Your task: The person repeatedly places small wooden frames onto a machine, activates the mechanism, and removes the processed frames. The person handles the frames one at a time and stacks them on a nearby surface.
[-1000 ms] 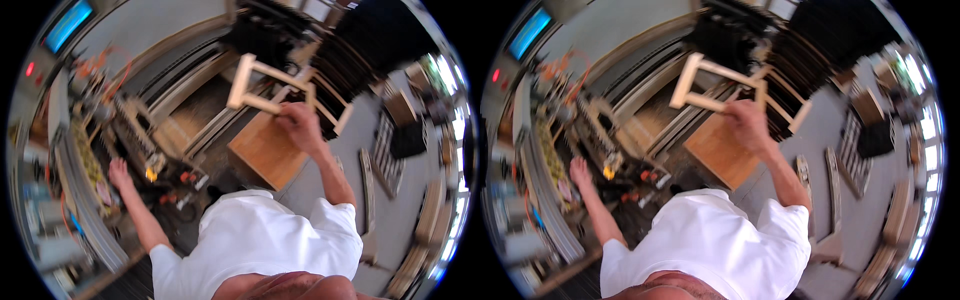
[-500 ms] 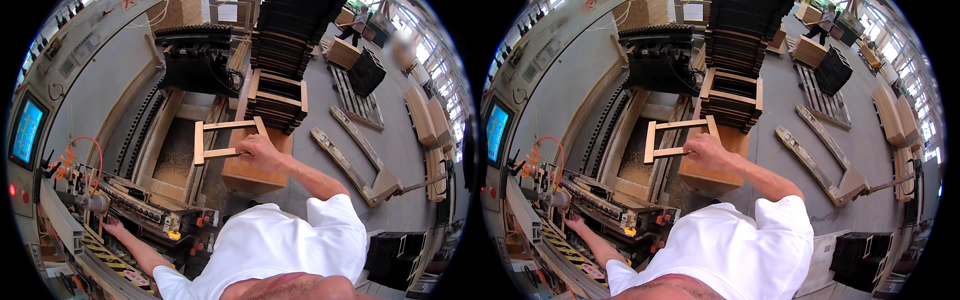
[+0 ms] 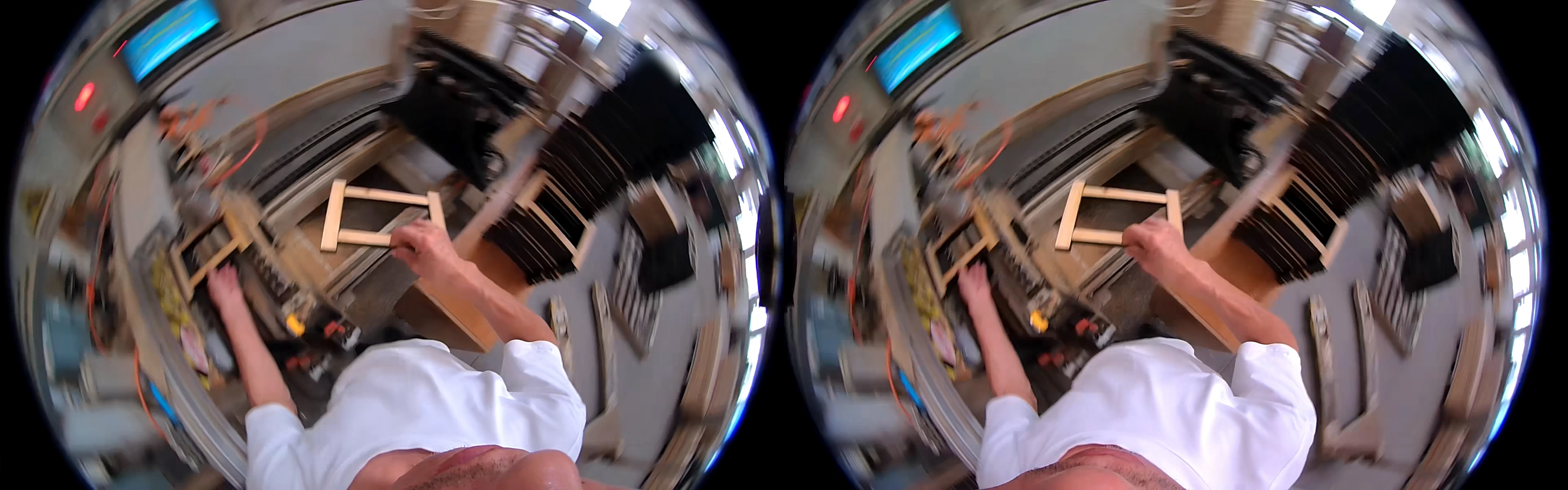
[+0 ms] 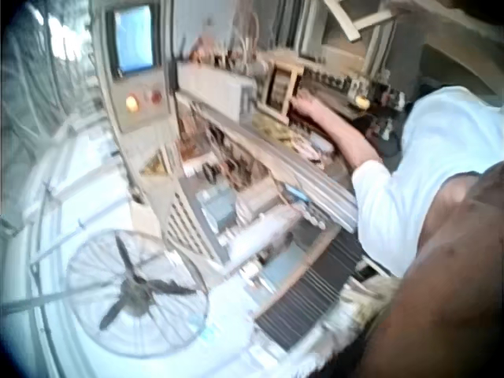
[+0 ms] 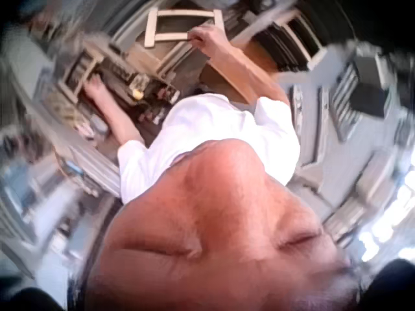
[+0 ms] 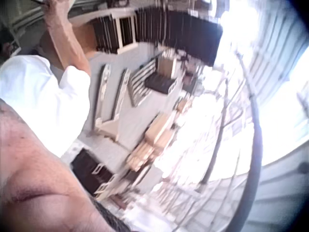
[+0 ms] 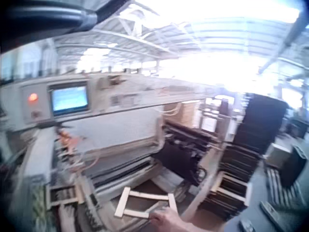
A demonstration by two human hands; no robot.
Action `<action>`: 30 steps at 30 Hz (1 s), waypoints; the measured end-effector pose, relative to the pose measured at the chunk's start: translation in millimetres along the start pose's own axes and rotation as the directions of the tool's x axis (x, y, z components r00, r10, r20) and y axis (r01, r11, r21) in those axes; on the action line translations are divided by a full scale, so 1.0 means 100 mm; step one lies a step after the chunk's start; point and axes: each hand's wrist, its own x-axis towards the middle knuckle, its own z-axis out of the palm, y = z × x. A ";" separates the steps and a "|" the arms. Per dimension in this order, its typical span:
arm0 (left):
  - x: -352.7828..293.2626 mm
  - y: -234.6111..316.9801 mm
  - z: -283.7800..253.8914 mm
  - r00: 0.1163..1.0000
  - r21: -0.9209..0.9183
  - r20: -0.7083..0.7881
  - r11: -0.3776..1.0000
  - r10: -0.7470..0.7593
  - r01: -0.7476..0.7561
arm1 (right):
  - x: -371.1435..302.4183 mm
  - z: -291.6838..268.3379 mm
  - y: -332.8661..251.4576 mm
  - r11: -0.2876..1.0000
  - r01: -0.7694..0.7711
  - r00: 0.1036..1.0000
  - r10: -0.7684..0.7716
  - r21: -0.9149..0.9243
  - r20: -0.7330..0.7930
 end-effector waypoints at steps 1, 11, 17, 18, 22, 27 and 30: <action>-0.20 -0.06 -0.05 0.999 -0.021 0.039 1.000 0.010 -0.010 | 0.14 0.13 0.00 0.999 0.042 0.999 -0.042 0.008 0.005; -1.73 -0.06 -0.02 0.999 -0.043 -0.053 0.999 0.000 -0.002 | 1.28 1.76 -0.83 0.828 0.485 0.819 -0.543 0.282 0.186; -1.83 -0.13 -0.11 0.999 -0.155 0.019 0.987 0.049 -0.045 | 1.30 2.50 -1.15 0.804 0.526 0.693 -0.595 0.279 0.408; -1.81 -0.13 -0.17 0.997 -0.171 0.033 0.983 0.068 -0.062 | 1.28 2.54 -1.20 0.811 0.517 0.697 -0.584 0.272 0.416; -1.75 -0.13 -0.17 0.994 -0.247 0.020 0.964 0.104 -0.095 | 1.31 2.57 -1.24 0.845 0.486 0.733 -0.533 0.223 0.423; -2.18 -0.15 -0.16 0.997 -0.170 -0.027 0.983 0.071 -0.074 | 1.59 2.82 -1.13 0.893 0.415 0.816 -0.449 0.172 0.364; -2.78 -0.16 -0.37 0.995 -0.090 0.058 0.993 0.085 -0.079 | 1.77 3.05 -1.12 0.902 0.397 0.811 -0.431 0.168 0.395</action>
